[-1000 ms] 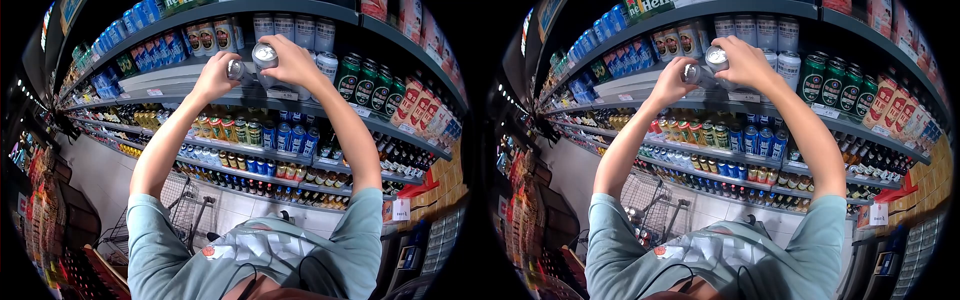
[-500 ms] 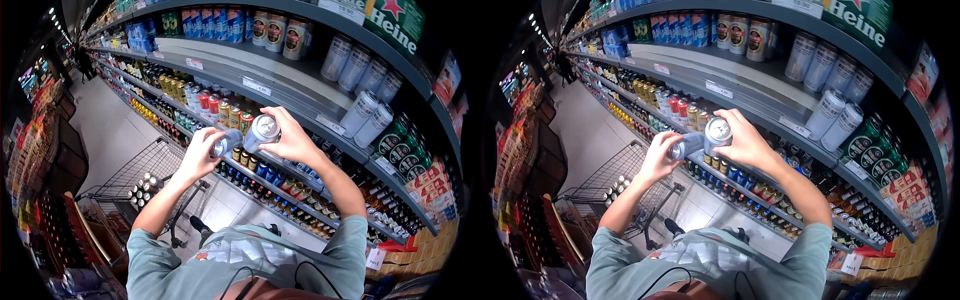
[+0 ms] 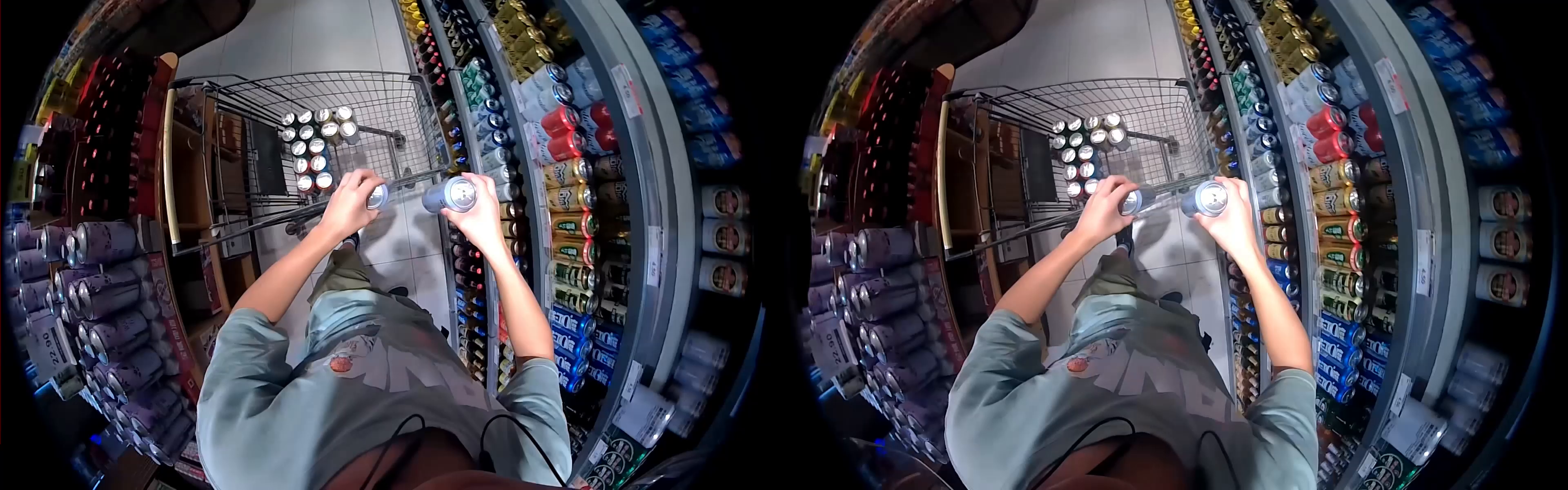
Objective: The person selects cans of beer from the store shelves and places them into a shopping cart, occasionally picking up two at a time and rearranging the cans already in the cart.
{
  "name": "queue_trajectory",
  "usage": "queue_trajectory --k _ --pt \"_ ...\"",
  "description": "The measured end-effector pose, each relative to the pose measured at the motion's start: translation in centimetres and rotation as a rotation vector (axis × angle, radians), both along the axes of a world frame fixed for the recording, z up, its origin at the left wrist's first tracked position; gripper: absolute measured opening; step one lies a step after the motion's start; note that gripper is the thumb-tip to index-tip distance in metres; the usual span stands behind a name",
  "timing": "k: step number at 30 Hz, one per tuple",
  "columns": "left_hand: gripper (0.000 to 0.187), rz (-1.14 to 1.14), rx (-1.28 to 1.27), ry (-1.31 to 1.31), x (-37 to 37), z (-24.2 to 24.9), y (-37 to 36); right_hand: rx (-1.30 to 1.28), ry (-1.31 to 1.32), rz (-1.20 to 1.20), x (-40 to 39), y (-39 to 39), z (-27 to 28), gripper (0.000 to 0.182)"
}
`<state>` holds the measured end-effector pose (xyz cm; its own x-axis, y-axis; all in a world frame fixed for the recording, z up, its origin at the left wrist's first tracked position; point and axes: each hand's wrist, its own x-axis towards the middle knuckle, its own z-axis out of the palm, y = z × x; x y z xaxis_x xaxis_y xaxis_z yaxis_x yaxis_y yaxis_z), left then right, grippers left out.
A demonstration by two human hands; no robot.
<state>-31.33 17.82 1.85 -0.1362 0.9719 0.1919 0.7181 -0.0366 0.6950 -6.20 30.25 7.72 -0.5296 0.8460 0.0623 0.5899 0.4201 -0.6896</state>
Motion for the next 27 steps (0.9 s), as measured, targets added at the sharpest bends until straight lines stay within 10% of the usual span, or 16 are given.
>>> queue_trajectory --k 12,27 --pt "0.060 0.077 -0.219 -0.055 -15.0 -17.8 9.9 -0.284 -0.016 -0.049 -22.3 7.8 -22.1 0.068" --pt "0.047 0.206 -0.106 0.064 -18.6 -32.2 12.5 -0.394 -0.091 -0.188 -29.9 7.6 -39.6 0.062"
